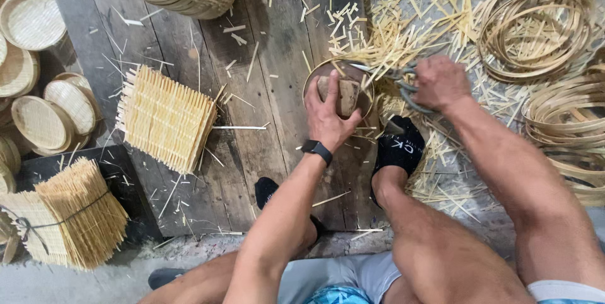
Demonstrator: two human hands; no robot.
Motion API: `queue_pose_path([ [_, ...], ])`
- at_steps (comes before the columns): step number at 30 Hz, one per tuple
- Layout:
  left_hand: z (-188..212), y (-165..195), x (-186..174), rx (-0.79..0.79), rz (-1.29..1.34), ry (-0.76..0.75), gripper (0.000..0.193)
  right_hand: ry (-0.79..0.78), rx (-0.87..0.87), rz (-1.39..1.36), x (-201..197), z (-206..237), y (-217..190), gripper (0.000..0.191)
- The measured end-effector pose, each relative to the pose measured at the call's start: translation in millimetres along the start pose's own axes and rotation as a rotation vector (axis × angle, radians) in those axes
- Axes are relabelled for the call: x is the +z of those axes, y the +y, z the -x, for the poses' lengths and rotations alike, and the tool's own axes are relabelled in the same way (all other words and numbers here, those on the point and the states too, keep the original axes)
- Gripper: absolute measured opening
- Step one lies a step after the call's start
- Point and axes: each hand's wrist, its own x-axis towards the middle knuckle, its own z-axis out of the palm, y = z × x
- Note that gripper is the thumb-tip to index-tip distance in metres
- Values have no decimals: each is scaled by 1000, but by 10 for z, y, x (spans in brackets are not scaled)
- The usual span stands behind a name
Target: The person repeatedly places a circular bamboo frame over a woven bamboo mat, trims the protruding weave with shears, and stacks the finished pieces. The person uses a wooden block to hold the frame steady while cutting.
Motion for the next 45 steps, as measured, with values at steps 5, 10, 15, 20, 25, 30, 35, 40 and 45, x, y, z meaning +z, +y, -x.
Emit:
queue_pose_path([
  [5,-32,5,-142,98,26,-103,111,355,-120,125,-312,122,-120,41],
  [10,-108,-40,-251,172,48,-186,113,80,-21,113,-454,101,-241,22],
  [15,-26,55,-200,24,132,-64,114,-34,115,-171,-490,196,-26,35],
  [20,-145,-16,-265,166,32,-264,113,295,-99,119,-402,119,-203,43],
  [25,-241,-148,-291,230,18,-381,114,-105,57,-56,-324,84,-76,36],
  [30,-394,-490,-126,-7,184,-68,101,137,385,-276,-36,36,252,39],
  [35,-756,-732,60,-449,367,-136,56,436,352,-265,85,150,51,57],
  [40,-808,-525,254,-459,617,-144,45,77,44,-1076,-40,84,-598,38],
  [45,-828,-407,305,-401,332,-53,38,136,208,-1208,-59,-15,-753,23],
])
